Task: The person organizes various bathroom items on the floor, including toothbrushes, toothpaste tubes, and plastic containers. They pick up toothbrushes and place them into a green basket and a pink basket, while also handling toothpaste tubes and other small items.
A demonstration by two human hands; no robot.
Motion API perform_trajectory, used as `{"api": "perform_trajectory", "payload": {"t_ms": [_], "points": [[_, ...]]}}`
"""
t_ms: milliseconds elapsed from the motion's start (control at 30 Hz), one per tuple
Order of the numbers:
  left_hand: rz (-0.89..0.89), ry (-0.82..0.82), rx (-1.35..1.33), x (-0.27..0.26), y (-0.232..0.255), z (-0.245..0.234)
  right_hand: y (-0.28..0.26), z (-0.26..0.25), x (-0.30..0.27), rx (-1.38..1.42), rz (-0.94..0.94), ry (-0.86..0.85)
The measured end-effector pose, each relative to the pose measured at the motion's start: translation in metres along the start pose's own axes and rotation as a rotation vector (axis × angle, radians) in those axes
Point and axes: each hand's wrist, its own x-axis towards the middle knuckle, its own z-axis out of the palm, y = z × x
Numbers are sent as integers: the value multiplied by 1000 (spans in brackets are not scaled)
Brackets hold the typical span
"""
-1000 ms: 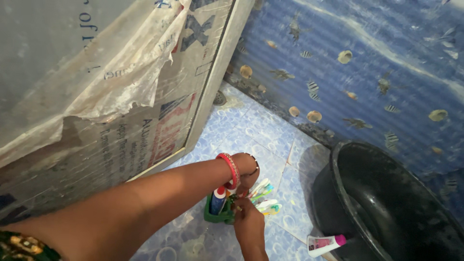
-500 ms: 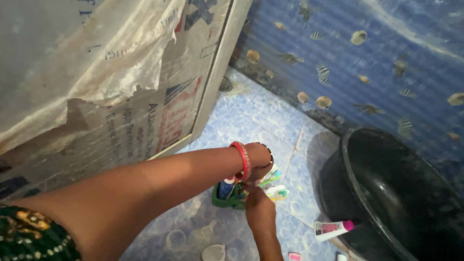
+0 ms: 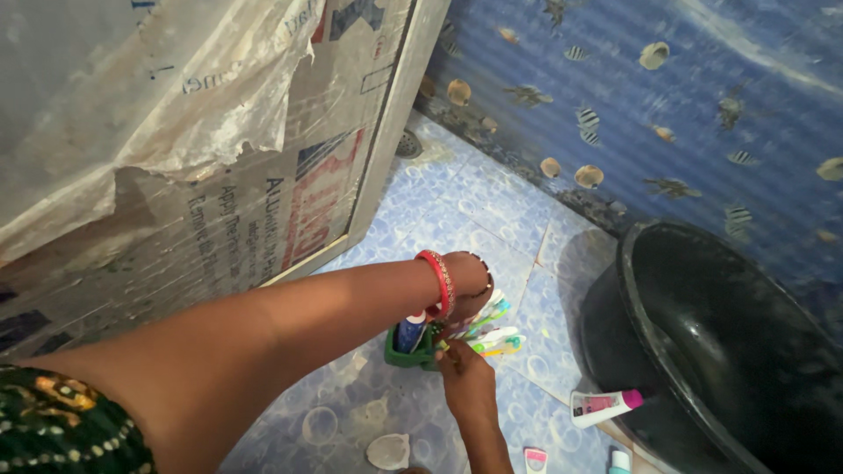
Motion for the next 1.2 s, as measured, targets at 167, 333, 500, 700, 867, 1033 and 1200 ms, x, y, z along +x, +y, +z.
{"api": "perform_trajectory", "payload": {"t_ms": [167,333,500,700,867,1033,1200], "points": [[-36,-17,-18,-7,2,1,8,3,5,-89,-67,25],[-119,-129,-45,-3,4,4,13,-6,3,-126,-238,38],[-220,-177,-76,17,2,-8,18,-40,0,22,-154,-18],[-285,-260,-133,-3,-1,-17,26,-54,-22,-223,44,-154],[-308,-281,-211,-14,-2,-14,39,-27,-38,-268,-171,-322],[-296,-256,-225,4,-7,-9,59,-22,-32,-311,-181,-322],[-268,-20,-149,47,-1,-11,136,-54,-18,-233,-174,-182]]}}
